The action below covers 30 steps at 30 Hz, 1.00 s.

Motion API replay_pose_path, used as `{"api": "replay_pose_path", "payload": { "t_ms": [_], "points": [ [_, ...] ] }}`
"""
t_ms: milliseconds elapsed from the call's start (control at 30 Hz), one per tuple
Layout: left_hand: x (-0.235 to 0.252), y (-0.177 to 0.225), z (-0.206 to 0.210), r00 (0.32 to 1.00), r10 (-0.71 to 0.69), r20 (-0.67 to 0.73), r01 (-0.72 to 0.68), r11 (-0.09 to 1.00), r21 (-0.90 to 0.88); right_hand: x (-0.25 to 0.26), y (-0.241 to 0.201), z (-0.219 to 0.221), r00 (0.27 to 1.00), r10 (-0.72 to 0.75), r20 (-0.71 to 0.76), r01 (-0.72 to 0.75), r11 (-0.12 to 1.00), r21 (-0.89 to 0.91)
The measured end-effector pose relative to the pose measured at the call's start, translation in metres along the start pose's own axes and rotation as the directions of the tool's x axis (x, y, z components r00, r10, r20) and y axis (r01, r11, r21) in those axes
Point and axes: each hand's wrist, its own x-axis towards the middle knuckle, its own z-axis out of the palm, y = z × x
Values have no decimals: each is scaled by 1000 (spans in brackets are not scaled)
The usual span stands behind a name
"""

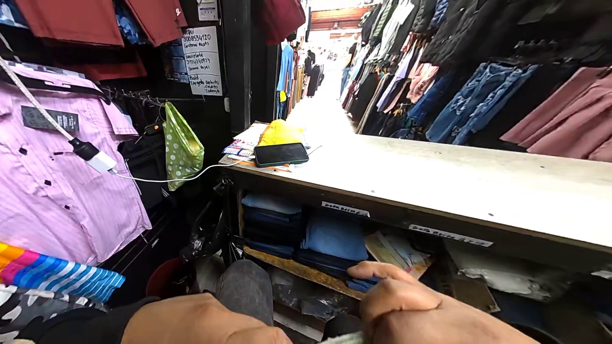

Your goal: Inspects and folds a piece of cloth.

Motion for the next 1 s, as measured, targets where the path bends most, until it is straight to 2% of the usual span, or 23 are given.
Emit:
{"api": "replay_pose_path", "payload": {
  "t_ms": [100, 200, 267, 367, 467, 567, 633, 800, 867, 1000],
  "points": [
    [-5, -11, -1, 996, -13, 86, 3, 993, 119, -8, -1, -11, 1000, 14, 21, -12, 993, -114],
    [-9, -8, -3, 975, -164, 149, 120, 957, 265, -16, -3, -19, 997, 66, 25, -60, 978, -199],
    [-13, -9, -2, 979, -186, 89, 142, 921, 363, -25, 0, -24, 995, 97, 2, -94, 967, -237],
    [-21, -18, -2, 995, -95, -23, 96, 898, 430, -32, 2, -29, 978, 205, -36, -208, 950, -234],
    [-23, -25, -1, 994, 5, -112, 43, 907, 420, -32, -6, -35, 946, 322, -30, -320, 923, -214],
    [-21, -26, -1, 984, 57, -171, 18, 912, 410, -25, -5, -36, 948, 318, -16, -317, 938, -138],
    [-16, -21, -2, 982, 8, -186, 66, 918, 392, -16, -7, -36, 951, 308, -35, -310, 946, -95],
    [3, -13, 1, 943, -267, -199, 313, 915, 254, 8, -14, -35, 956, 274, -101, -273, 962, 27],
    [17, -12, 9, 950, -243, -196, 282, 937, 205, 20, -15, -28, 967, 241, -82, -238, 970, 38],
    [49, -11, 34, 970, -109, -218, 118, 993, 26, 32, -15, -17, 976, 214, -46, -213, 977, 18]
  ]
}}
